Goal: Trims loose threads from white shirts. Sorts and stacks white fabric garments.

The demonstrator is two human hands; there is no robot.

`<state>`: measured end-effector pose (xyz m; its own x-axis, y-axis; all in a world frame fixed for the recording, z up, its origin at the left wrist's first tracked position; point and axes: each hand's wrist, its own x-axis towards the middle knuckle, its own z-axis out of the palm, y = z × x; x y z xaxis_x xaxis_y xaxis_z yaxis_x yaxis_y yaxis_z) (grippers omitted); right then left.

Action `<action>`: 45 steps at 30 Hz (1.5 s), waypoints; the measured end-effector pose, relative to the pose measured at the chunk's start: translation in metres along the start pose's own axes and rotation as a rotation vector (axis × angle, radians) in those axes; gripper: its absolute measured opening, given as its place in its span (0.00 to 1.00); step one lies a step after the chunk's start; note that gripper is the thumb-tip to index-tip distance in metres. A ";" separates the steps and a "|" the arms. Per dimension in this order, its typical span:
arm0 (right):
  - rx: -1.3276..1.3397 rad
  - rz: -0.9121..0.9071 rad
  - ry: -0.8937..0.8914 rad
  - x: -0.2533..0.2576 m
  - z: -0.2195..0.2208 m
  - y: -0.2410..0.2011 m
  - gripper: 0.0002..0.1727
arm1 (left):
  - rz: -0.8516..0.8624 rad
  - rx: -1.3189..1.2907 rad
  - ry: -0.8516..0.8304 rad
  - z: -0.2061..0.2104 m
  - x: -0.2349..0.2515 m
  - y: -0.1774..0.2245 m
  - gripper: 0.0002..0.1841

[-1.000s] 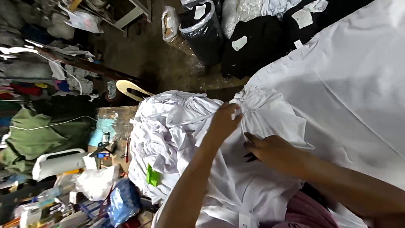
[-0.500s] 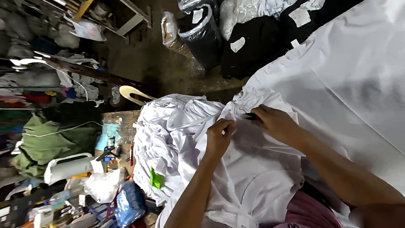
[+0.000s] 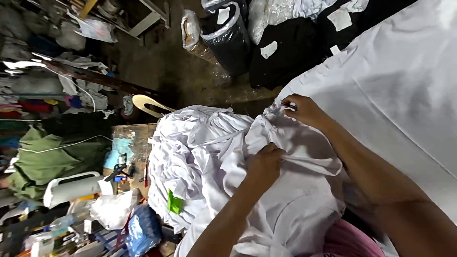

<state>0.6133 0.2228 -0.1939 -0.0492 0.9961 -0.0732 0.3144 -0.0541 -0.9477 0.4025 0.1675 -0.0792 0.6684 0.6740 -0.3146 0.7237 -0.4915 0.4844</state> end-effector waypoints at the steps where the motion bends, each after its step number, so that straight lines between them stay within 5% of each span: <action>1: 0.042 -0.007 -0.055 0.006 -0.002 0.006 0.16 | 0.050 -0.109 0.072 -0.014 -0.006 -0.011 0.10; 3: 0.089 -0.053 -0.122 0.010 -0.001 0.018 0.18 | -0.023 -0.168 0.192 -0.066 -0.036 -0.059 0.10; 7: 0.059 -0.147 -0.108 0.016 0.001 0.039 0.33 | -0.813 0.344 0.418 -0.196 -0.143 -0.196 0.16; 10: 0.014 -0.060 -0.161 0.028 0.002 0.040 0.40 | -1.012 0.323 0.583 -0.246 -0.186 -0.220 0.20; 13: -0.034 -0.021 -0.253 0.043 0.007 0.048 0.36 | -0.784 0.151 0.491 -0.233 -0.155 -0.169 0.24; 16: -0.283 0.048 -0.191 0.037 0.000 0.030 0.15 | -0.393 0.193 0.211 -0.174 -0.109 -0.089 0.21; 20: -0.455 -0.116 0.047 -0.046 -0.005 -0.040 0.07 | -0.083 0.131 0.083 -0.098 -0.074 -0.033 0.17; 22: -0.441 -0.167 -0.107 -0.086 0.014 -0.062 0.11 | -0.127 0.076 0.069 -0.079 -0.051 -0.035 0.16; 25: -0.389 -0.001 -0.441 -0.114 0.038 -0.075 0.22 | -0.285 0.000 0.027 -0.060 -0.009 -0.039 0.16; 30: -0.530 -0.191 -0.206 -0.133 0.055 -0.059 0.22 | -0.285 0.000 0.051 -0.029 0.036 -0.027 0.17; 34: -0.428 -0.180 -0.367 -0.131 0.022 -0.082 0.19 | -0.373 0.018 0.037 -0.003 0.058 -0.027 0.35; 39: -0.091 -0.230 0.137 -0.076 0.000 -0.083 0.17 | -0.314 -0.071 0.216 0.000 0.063 -0.045 0.11; 42: -0.093 -0.094 0.110 -0.038 0.007 -0.061 0.30 | -0.365 -0.084 0.262 -0.008 0.062 -0.050 0.09; 45: -0.063 -0.016 -0.045 -0.030 0.020 -0.040 0.23 | -0.327 -0.239 0.359 -0.011 0.052 -0.057 0.09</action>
<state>0.5829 0.1935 -0.1601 -0.0966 0.9926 -0.0737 0.3720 -0.0327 -0.9277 0.3942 0.2362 -0.1142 0.2838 0.9374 -0.2018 0.7967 -0.1134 0.5936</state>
